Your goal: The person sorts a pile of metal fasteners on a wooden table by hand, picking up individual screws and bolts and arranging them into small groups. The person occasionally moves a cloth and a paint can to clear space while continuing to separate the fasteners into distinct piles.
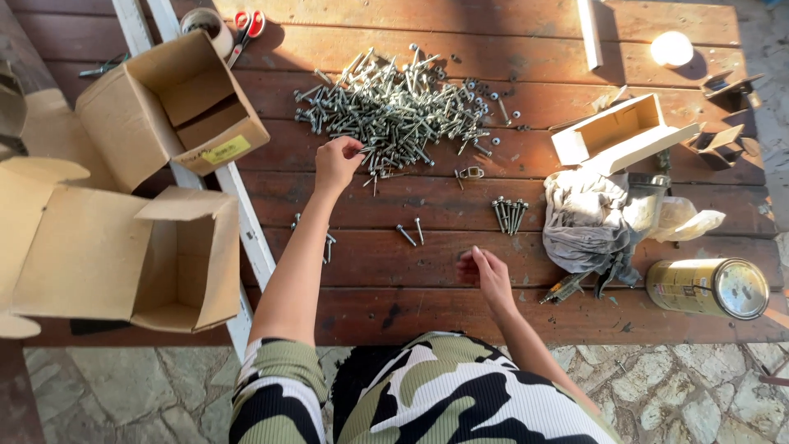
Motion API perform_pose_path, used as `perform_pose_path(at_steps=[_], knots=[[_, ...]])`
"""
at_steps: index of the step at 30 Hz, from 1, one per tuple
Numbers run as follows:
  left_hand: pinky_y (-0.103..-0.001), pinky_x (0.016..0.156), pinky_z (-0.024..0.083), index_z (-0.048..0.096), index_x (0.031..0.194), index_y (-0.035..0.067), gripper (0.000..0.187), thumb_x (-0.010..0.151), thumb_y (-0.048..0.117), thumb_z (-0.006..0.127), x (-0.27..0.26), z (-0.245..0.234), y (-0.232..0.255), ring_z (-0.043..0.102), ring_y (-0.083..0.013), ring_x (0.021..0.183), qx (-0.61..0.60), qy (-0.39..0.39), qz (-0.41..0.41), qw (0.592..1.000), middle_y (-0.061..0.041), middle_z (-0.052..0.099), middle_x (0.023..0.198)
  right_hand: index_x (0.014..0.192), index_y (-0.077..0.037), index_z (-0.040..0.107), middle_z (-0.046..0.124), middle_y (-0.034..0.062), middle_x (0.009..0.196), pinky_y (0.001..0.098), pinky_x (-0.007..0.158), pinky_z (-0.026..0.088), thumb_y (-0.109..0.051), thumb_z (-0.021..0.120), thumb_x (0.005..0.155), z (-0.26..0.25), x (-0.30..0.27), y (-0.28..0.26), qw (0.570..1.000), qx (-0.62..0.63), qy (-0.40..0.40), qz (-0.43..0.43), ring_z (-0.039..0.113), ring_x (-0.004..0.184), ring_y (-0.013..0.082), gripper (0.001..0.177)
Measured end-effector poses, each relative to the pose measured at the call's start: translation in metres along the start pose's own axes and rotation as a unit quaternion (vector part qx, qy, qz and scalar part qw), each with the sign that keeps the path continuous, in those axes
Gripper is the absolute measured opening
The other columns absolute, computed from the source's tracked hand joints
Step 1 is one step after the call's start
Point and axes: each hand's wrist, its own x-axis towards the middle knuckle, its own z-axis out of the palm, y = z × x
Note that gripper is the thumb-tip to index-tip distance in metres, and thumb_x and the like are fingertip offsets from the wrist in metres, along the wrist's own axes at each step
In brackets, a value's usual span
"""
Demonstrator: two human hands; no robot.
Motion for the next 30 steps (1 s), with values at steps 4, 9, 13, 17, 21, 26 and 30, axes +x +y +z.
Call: perform_pose_path(at_steps=[4,9,13,17,21,26,30], knots=[[-0.029,0.082,0.060,0.076,0.102,0.016,0.032,0.074,0.003,0.081,-0.065,-0.055,0.056,0.075,-0.0136,0.083,-0.256,-0.034,0.003,0.966,-0.002,0.078,0.091,0.102,-0.001,0.074,0.074,0.0197,0.087,0.0430,0.076,0.064,-0.027,0.064,0.106,0.027,0.012,-0.030,0.997,-0.010,-0.058,-0.050,0.074,0.078,0.0259,0.028],[-0.022,0.077,0.063,0.078,0.103,0.009,0.035,0.072,0.002,0.089,-0.121,-0.088,0.074,0.074,-0.0072,0.082,-0.427,-0.040,-0.071,0.901,-0.004,0.078,0.094,0.104,-0.001,0.074,0.074,0.0188,0.087,0.0419,0.074,0.067,-0.024,0.064,0.105,0.064,0.029,-0.038,0.985,-0.013,-0.155,-0.068,0.076,0.078,0.0251,0.025],[-0.023,0.074,0.066,0.076,0.107,0.002,0.032,0.078,-0.001,0.087,-0.149,-0.112,0.049,0.077,-0.0129,0.085,-0.505,0.003,-0.135,0.853,-0.012,0.078,0.101,0.105,0.000,0.072,0.073,0.0163,0.087,0.0390,0.075,0.066,-0.022,0.061,0.106,0.084,0.010,-0.036,0.975,-0.038,-0.216,-0.045,0.075,0.079,0.0226,0.024],[-0.019,0.073,0.067,0.078,0.111,0.003,0.031,0.080,-0.004,0.077,-0.175,-0.127,0.009,0.074,-0.0081,0.080,-0.423,0.023,-0.192,0.885,-0.011,0.077,0.102,0.104,0.001,0.071,0.073,0.0172,0.088,0.0399,0.075,0.066,-0.022,0.060,0.107,0.091,0.007,-0.022,0.966,-0.052,-0.251,-0.032,0.075,0.079,0.0236,0.026],[-0.022,0.077,0.065,0.078,0.112,0.003,0.035,0.080,-0.009,0.075,-0.190,-0.120,-0.010,0.077,-0.0174,0.091,-0.416,-0.031,-0.177,0.891,-0.016,0.077,0.107,0.105,0.001,0.070,0.073,0.0155,0.088,0.0374,0.075,0.066,-0.022,0.060,0.106,0.092,0.004,-0.017,0.963,-0.062,-0.263,-0.015,0.075,0.079,0.0211,0.025],[-0.027,0.080,0.067,0.078,0.112,0.000,0.037,0.076,-0.010,0.078,-0.190,-0.111,0.046,0.076,-0.0166,0.092,-0.460,-0.113,-0.122,0.872,-0.015,0.078,0.103,0.113,0.007,0.072,0.074,0.0202,0.094,0.0433,0.082,0.065,-0.004,0.069,0.098,0.102,-0.009,-0.028,0.953,-0.064,-0.288,-0.065,0.074,0.086,0.0245,0.019],[-0.027,0.082,0.065,0.080,0.109,0.004,0.036,0.074,-0.007,0.083,-0.193,-0.074,0.063,0.075,-0.0150,0.091,-0.451,-0.145,-0.090,0.876,-0.013,0.079,0.101,0.114,0.010,0.071,0.074,0.0252,0.096,0.0471,0.084,0.064,0.000,0.074,0.094,0.110,-0.006,-0.020,0.954,-0.035,-0.289,-0.065,0.074,0.086,0.0280,0.023]])
